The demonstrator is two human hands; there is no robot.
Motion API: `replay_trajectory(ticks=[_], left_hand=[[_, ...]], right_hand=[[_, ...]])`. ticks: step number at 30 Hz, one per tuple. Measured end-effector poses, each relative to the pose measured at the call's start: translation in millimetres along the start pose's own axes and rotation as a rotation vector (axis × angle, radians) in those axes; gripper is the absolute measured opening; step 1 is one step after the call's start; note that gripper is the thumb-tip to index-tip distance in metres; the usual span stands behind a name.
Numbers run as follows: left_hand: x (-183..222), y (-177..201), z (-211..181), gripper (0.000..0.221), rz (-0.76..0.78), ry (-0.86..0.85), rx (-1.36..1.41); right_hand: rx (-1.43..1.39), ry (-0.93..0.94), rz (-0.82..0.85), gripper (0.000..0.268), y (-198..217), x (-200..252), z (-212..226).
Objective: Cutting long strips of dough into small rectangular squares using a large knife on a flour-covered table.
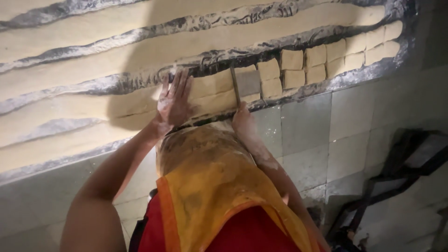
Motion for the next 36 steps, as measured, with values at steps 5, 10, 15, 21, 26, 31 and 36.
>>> replay_trajectory(ticks=[5,10,15,21,26,31,36], left_hand=[[-3.7,0.9,-2.0,0.097,0.015,0.019,0.002],[-1.5,7.0,-5.3,0.093,0.019,0.016,0.003],[-4.4,-18.8,-15.8,0.075,-0.345,-0.085,0.377],[-77.1,-52.6,-73.1,0.064,-0.063,0.056,0.624],[-150.6,-71.9,-110.9,0.061,0.027,0.012,0.349],[-174.5,-79.8,-106.0,0.045,0.069,0.022,0.179],[-164.8,-74.1,-35.0,0.028,0.018,0.100,0.590]], right_hand=[[-0.038,0.061,-0.021,0.038,1.5,-7.0,2.0],[-0.017,-0.001,0.040,0.043,-0.6,-3.1,4.4],[0.084,0.228,-0.009,0.066,0.5,-11.0,-0.5],[-0.084,-0.080,-0.258,0.029,3.5,14.0,-54.5],[-0.423,0.125,-0.500,0.031,61.5,52.6,-79.5],[-0.478,-0.062,-0.506,0.033,79.3,61.2,-117.0],[-0.268,0.204,-0.603,0.040,54.8,58.3,-151.8]])
Point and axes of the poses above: each hand's wrist, its own x-axis away from the middle knuckle, its own y-axis out of the back of the hand, z = x × y, the point moved 2 cm from there along -x, towards the middle knuckle, and after that the axes turned 9 degrees about -x, right-handed, at the moved point
